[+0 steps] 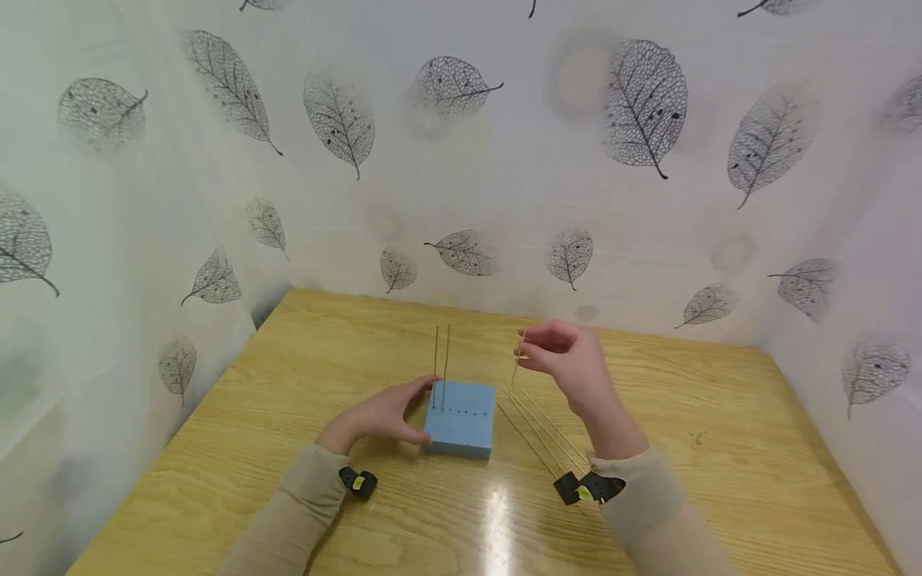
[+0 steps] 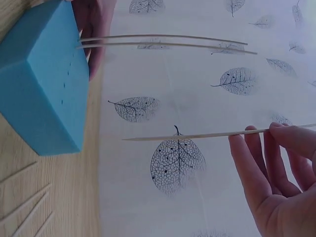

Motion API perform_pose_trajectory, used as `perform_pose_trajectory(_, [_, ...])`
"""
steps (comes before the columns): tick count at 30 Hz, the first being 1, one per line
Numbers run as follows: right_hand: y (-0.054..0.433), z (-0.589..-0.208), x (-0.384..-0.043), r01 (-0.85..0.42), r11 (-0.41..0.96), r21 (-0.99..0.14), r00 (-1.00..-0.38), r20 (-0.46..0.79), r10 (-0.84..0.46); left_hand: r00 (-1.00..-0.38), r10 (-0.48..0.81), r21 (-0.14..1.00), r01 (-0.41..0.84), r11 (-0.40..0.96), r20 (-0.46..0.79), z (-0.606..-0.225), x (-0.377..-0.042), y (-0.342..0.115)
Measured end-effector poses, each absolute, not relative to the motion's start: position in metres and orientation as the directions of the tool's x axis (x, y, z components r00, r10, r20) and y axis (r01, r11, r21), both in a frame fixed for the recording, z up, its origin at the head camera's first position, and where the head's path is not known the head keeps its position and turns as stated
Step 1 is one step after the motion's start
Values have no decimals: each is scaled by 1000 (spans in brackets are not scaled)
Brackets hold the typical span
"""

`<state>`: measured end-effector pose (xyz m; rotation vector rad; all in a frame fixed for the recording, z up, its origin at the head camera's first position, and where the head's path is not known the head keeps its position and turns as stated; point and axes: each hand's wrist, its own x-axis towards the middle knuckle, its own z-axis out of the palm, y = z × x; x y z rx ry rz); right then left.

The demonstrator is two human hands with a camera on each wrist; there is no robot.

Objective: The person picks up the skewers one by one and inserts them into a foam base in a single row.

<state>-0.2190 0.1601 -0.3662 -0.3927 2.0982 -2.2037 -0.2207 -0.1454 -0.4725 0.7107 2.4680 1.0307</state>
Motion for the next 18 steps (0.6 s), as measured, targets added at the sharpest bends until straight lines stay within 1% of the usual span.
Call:
perform_pose_trajectory(7, [140, -374, -216, -122, -118, -985, -966, 146, -213, -804, 580, 744, 306, 593, -132, -473, -223, -144])
perform_pose_trajectory(13, [120, -383, -211, -112, -112, -987, -971, 133, -197, -800, 586, 733, 321, 600, -129, -475, -224, -143])
perform_pose_trajectory(18, [103, -392, -207, -101, -110, -989, -969, 123, -216, -802, 583, 725, 326, 607, -127, -477, -224, -144])
